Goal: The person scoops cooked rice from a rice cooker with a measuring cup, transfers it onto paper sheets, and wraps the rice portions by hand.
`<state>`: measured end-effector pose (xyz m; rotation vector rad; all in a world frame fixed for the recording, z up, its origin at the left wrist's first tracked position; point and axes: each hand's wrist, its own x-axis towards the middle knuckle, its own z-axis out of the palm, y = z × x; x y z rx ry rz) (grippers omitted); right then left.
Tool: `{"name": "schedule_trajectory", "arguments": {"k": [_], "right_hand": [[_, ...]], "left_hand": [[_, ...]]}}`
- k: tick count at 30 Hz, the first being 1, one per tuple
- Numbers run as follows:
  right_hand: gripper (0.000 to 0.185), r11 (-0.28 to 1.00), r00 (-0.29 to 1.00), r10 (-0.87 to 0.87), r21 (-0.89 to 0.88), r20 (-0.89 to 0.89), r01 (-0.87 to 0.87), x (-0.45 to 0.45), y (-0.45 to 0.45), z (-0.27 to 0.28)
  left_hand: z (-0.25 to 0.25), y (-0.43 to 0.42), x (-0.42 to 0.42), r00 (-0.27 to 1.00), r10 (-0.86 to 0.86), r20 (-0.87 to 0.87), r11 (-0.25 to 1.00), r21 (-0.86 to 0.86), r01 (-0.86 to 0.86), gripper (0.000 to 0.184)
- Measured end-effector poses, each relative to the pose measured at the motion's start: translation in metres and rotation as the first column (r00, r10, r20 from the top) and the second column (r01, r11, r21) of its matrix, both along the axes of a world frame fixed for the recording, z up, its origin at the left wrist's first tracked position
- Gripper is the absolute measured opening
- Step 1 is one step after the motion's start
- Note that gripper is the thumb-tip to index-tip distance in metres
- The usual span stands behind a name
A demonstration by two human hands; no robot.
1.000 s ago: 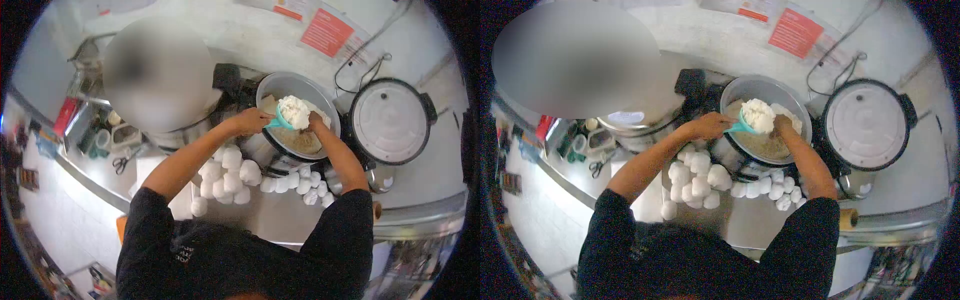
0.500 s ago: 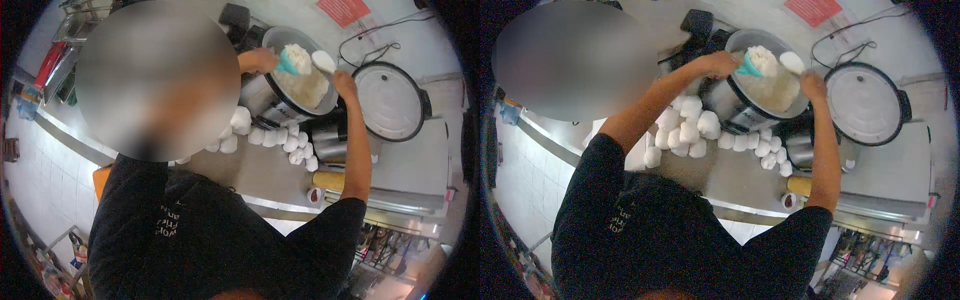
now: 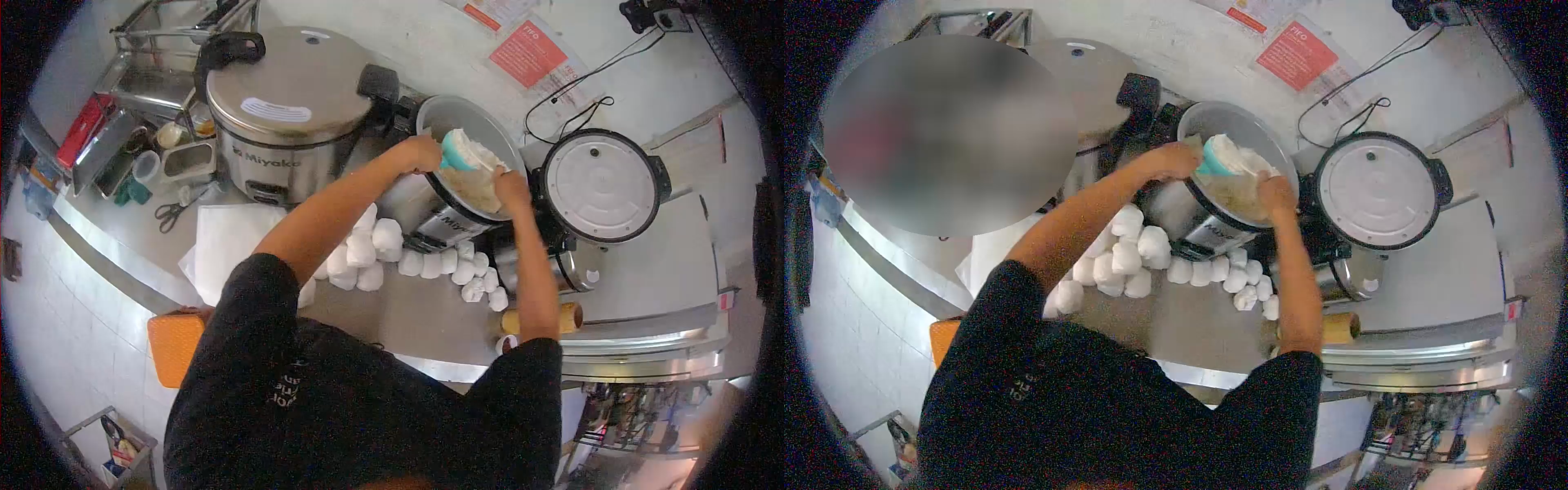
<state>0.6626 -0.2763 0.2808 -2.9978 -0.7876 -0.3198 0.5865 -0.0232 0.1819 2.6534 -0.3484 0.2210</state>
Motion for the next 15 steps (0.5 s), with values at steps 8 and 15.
{"name": "schedule_trajectory", "arguments": {"k": [8,15], "right_hand": [[0.046,0.949,0.954,0.293,-0.101,-0.069,-0.299,-0.069,0.011,0.025],[0.053,0.962,0.961,0.269,0.07,-0.069,-0.264,-0.066,0.028,-0.012]], "left_hand": [[0.069,-0.016,-0.072,0.963,0.203,-0.176,0.962,-0.149,-0.23,0.038],[0.053,-0.025,-0.072,0.949,0.299,-0.097,0.946,-0.1,-0.308,0.04]]}}
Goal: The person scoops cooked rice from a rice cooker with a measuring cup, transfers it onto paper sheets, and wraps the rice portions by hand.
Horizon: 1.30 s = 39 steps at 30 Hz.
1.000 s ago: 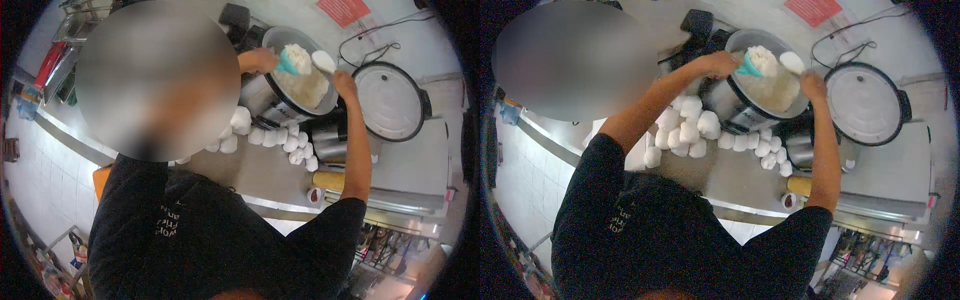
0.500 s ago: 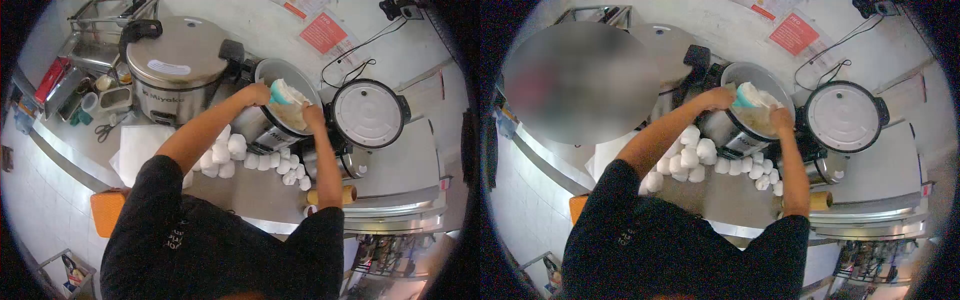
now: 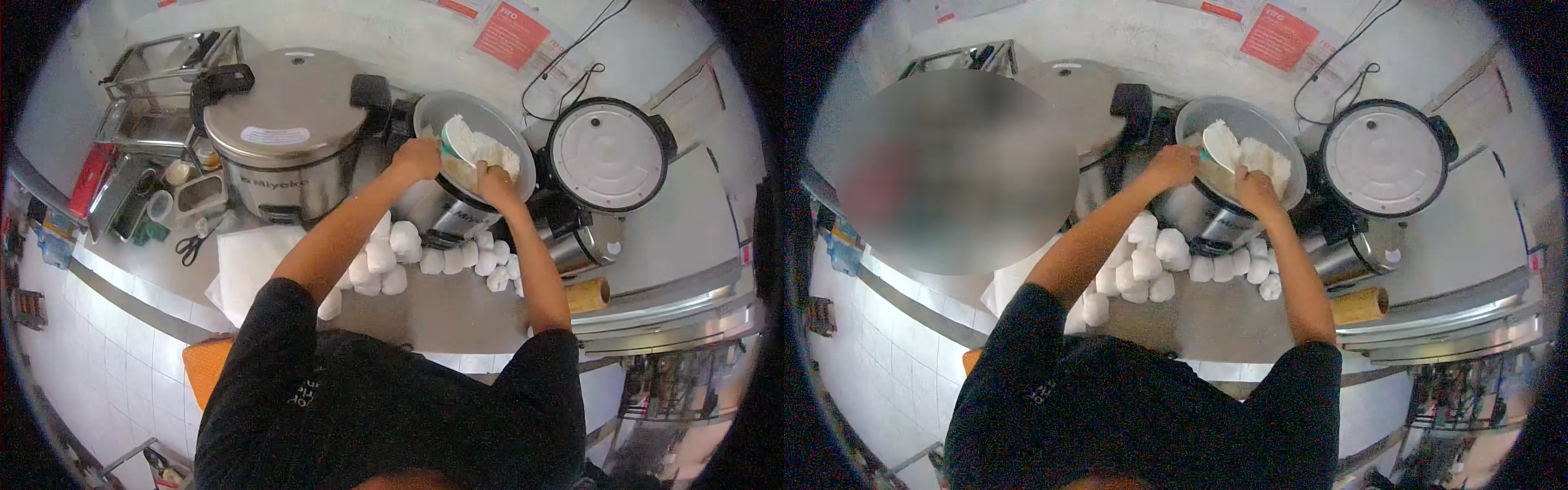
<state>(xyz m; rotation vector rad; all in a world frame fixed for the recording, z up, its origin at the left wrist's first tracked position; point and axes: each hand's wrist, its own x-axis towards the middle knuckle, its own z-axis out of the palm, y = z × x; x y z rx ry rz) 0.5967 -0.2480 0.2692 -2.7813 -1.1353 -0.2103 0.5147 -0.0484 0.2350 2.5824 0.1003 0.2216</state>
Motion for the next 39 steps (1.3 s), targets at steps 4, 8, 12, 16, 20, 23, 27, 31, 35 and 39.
{"name": "schedule_trajectory", "arguments": {"k": [4,8,12,16,20,23,27,31,35,39], "right_hand": [[0.052,0.997,0.995,-0.039,0.068,0.092,0.033,0.006,-0.005,0.056],[0.06,0.948,0.951,-0.308,0.085,-0.009,0.308,0.038,0.019,0.012],[0.066,0.92,0.926,-0.378,-0.114,0.003,0.376,0.086,-0.04,0.011],[0.043,0.987,0.809,-0.085,0.16,0.581,-0.011,0.073,-0.06,0.006],[0.016,0.759,0.976,-0.198,0.645,0.09,0.094,-0.063,-0.01,0.024],[0.042,0.433,0.498,0.47,0.682,-0.729,0.589,-0.192,0.037,-0.003],[0.04,0.329,0.389,0.51,0.592,-0.767,0.736,-0.295,0.099,-0.072],[0.032,0.374,-0.075,0.685,0.261,-0.725,0.89,-0.359,0.134,-0.128],[0.031,0.442,-0.251,0.701,0.13,-0.668,0.888,-0.387,0.161,-0.176],[0.042,0.469,0.611,0.374,0.711,-0.698,0.525,-0.395,0.184,-0.198]], "left_hand": [[0.002,0.012,0.0,0.986,-0.045,0.162,0.997,0.063,0.035,0.032],[0.003,0.002,-0.005,0.997,0.046,0.063,0.996,-0.082,-0.041,0.031],[-0.007,0.014,0.01,0.994,-0.027,0.106,0.998,0.065,0.021,0.032],[-0.01,0.017,0.001,0.984,-0.052,0.173,0.987,-0.144,0.077,0.037],[-0.013,-0.003,-0.066,0.969,0.218,0.112,0.695,-0.715,-0.074,0.072],[-0.06,-0.029,-0.133,0.888,0.357,0.29,0.523,-0.85,0.067,0.081],[-0.073,-0.012,-0.273,0.92,0.286,0.266,0.501,-0.86,0.093,0.078],[-0.116,0.033,-0.36,0.991,0.094,0.094,0.551,-0.834,0.027,0.081],[-0.117,0.067,-0.421,0.979,0.073,-0.191,0.603,-0.773,-0.196,0.086],[-0.128,0.128,-0.474,0.912,0.255,-0.321,0.916,-0.221,-0.334,0.053]]}}
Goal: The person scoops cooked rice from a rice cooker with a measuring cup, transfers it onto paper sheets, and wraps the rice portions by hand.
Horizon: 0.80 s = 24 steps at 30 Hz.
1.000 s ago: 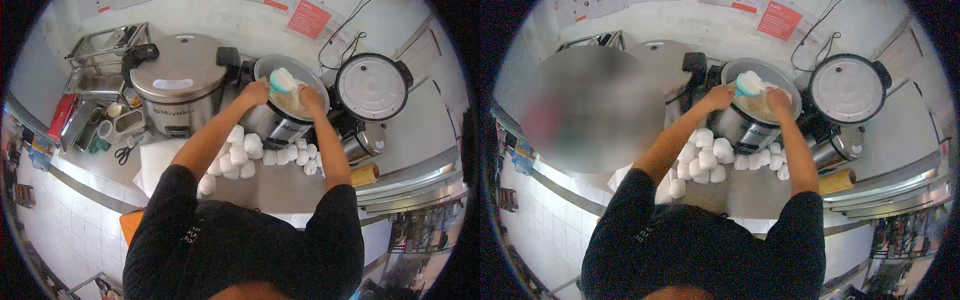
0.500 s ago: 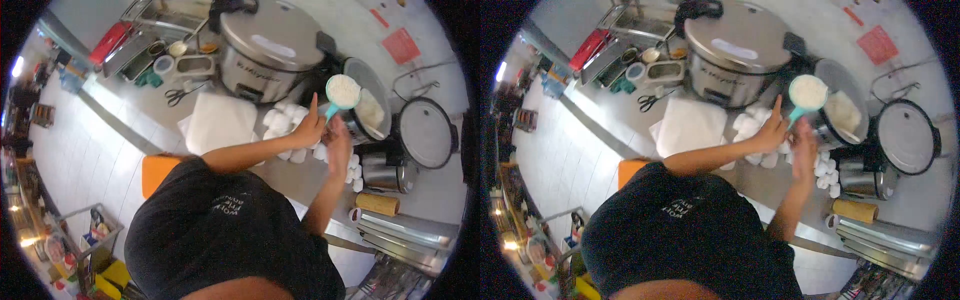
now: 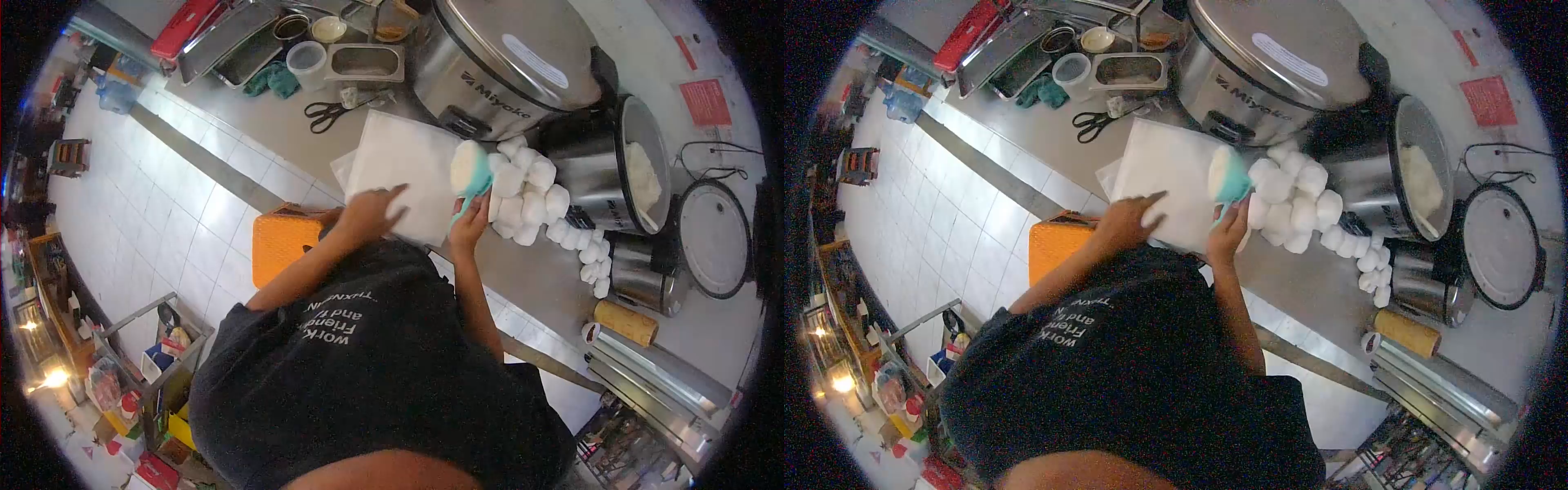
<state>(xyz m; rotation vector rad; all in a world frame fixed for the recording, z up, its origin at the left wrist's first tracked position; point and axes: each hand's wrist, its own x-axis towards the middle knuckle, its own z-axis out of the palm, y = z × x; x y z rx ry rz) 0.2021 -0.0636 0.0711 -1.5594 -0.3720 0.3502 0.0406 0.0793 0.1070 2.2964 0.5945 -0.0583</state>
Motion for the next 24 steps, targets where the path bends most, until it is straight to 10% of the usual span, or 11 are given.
{"name": "schedule_trajectory", "arguments": {"k": [3,7,17,21,22,23,24], "right_hand": [[0.054,0.925,0.497,0.275,-0.368,0.823,0.098,-0.006,0.014,-0.041],[0.069,0.468,0.462,0.781,-0.884,0.42,0.011,-0.035,0.026,-0.061],[0.057,0.578,0.306,0.769,-0.815,0.561,0.041,0.016,0.007,-0.067],[0.046,0.694,0.317,0.714,-0.694,0.625,-0.194,0.039,-0.015,-0.09],[0.044,0.72,0.446,0.67,-0.666,0.594,-0.195,0.069,-0.032,-0.111],[0.041,0.954,0.835,0.299,-0.134,0.462,-0.268,0.084,-0.04,-0.107],[0.043,0.986,0.832,0.154,-0.133,0.534,-0.097,0.114,-0.047,-0.07]], "left_hand": [[-0.092,0.035,-0.046,0.99,-0.084,0.114,0.914,0.404,0.031,0.04],[-0.118,0.055,-0.06,0.945,-0.24,0.223,0.883,0.454,0.118,0.034],[-0.162,0.065,-0.048,0.853,-0.427,0.299,0.822,0.521,0.229,0.027],[-0.225,0.053,-0.031,0.935,-0.143,0.326,0.974,0.213,0.075,0.027],[-0.225,0.055,-0.022,0.923,-0.163,0.35,0.965,0.253,0.074,0.028],[-0.222,0.055,-0.014,0.912,-0.186,0.366,0.955,0.286,0.079,0.03],[-0.224,0.051,-0.008,0.909,-0.211,0.361,0.954,0.278,0.111,0.033]]}}
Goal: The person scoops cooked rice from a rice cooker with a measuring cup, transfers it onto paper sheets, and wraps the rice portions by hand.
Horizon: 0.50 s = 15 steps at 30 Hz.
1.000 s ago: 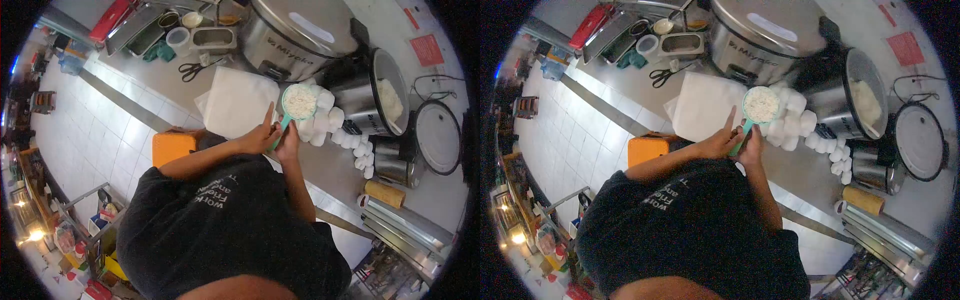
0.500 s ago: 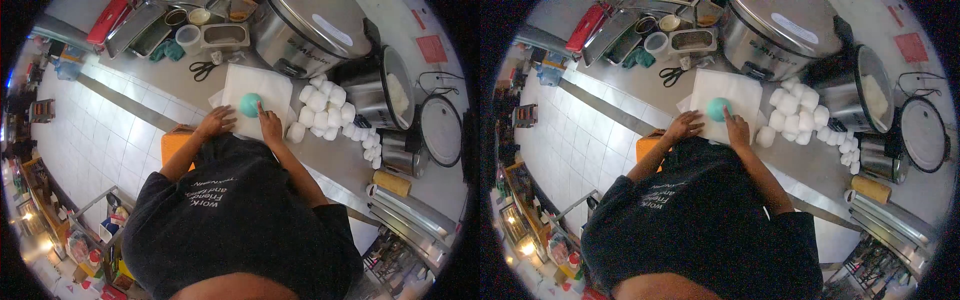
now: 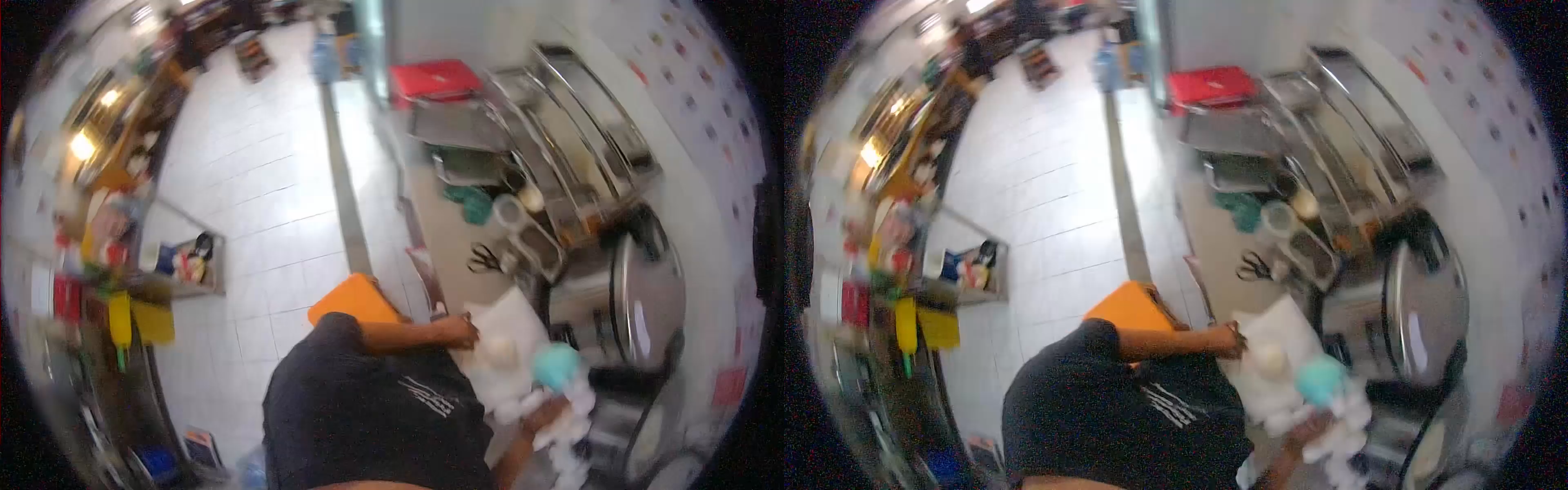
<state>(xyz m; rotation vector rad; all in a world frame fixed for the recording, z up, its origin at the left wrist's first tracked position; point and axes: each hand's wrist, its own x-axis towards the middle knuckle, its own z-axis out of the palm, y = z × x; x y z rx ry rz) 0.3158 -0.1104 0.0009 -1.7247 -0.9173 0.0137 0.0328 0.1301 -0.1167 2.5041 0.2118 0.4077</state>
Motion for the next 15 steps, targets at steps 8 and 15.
{"name": "schedule_trajectory", "arguments": {"k": [8,15], "right_hand": [[0.05,0.704,0.299,-0.587,0.292,0.752,0.648,0.129,-0.022,0.325],[0.044,0.945,0.99,0.133,-0.295,-0.043,-0.14,0.008,0.035,0.065]], "left_hand": [[0.099,0.004,-0.006,0.978,0.171,-0.119,0.982,0.103,-0.159,0.028],[0.099,0.008,0.003,0.958,0.197,-0.208,0.98,0.03,-0.195,0.029]]}}
